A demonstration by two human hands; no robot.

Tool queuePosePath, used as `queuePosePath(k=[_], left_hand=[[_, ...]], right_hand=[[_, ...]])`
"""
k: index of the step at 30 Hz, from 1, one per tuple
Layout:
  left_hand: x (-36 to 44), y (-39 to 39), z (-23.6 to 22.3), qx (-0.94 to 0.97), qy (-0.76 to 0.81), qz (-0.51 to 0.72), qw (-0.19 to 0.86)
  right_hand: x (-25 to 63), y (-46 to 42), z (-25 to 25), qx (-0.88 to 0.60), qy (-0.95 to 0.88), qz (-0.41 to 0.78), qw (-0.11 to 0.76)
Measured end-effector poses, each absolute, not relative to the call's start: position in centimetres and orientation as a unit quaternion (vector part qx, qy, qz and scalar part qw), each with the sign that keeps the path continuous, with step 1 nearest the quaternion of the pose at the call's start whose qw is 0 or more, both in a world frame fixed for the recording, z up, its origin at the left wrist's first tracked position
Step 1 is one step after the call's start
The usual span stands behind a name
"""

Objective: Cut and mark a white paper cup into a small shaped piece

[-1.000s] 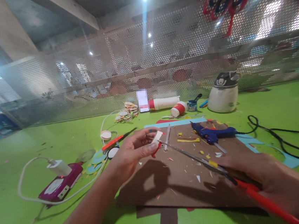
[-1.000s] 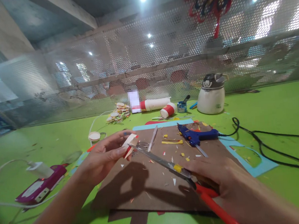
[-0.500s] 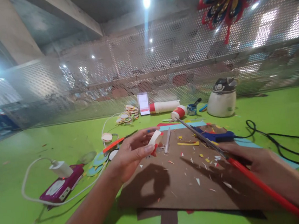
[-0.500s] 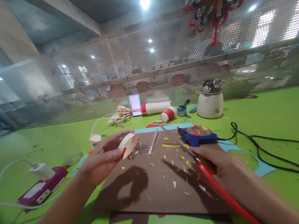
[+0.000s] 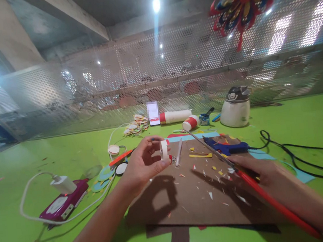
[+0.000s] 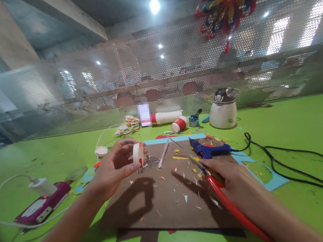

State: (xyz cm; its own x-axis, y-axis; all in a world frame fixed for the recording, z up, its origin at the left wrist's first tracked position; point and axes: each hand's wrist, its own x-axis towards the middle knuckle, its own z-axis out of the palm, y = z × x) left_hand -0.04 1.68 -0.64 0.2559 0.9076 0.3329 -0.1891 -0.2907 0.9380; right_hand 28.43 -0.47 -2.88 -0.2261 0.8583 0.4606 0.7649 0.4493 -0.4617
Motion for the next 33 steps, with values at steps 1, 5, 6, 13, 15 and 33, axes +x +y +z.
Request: queuePosePath(k=[1, 5, 6, 13, 15, 33], left_hand=[[0.0, 1.7, -0.7, 0.601, 0.302, 0.535, 0.512], [0.2, 1.5, -0.6, 0.598, 0.323, 0.543, 0.493], [0.3, 1.5, -0.6, 0.598, 0.331, 0.545, 0.485], [0.1, 2.3, -1.0, 0.608, 0.366, 0.558, 0.43], [0.1, 2.3, -1.0, 0.607, 0.366, 0.561, 0.428], [0.9, 1.4, -2.2, 0.709, 0.401, 0.54, 0.21]], right_hand=[[28.6, -0.4, -3.1, -0.518, -0.784, 0.089, 0.33], [28.7, -0.5, -3.7, -0.511, -0.801, 0.096, 0.297], [28.6, -0.7, -3.7, -0.509, -0.803, 0.091, 0.296], [27.4, -2.2, -3.2, -0.456, -0.831, 0.121, 0.295], [27.3, -2.4, -3.4, -0.454, -0.834, 0.124, 0.289], [27.3, -3.0, -6.2, -0.447, -0.853, -0.039, 0.267]])
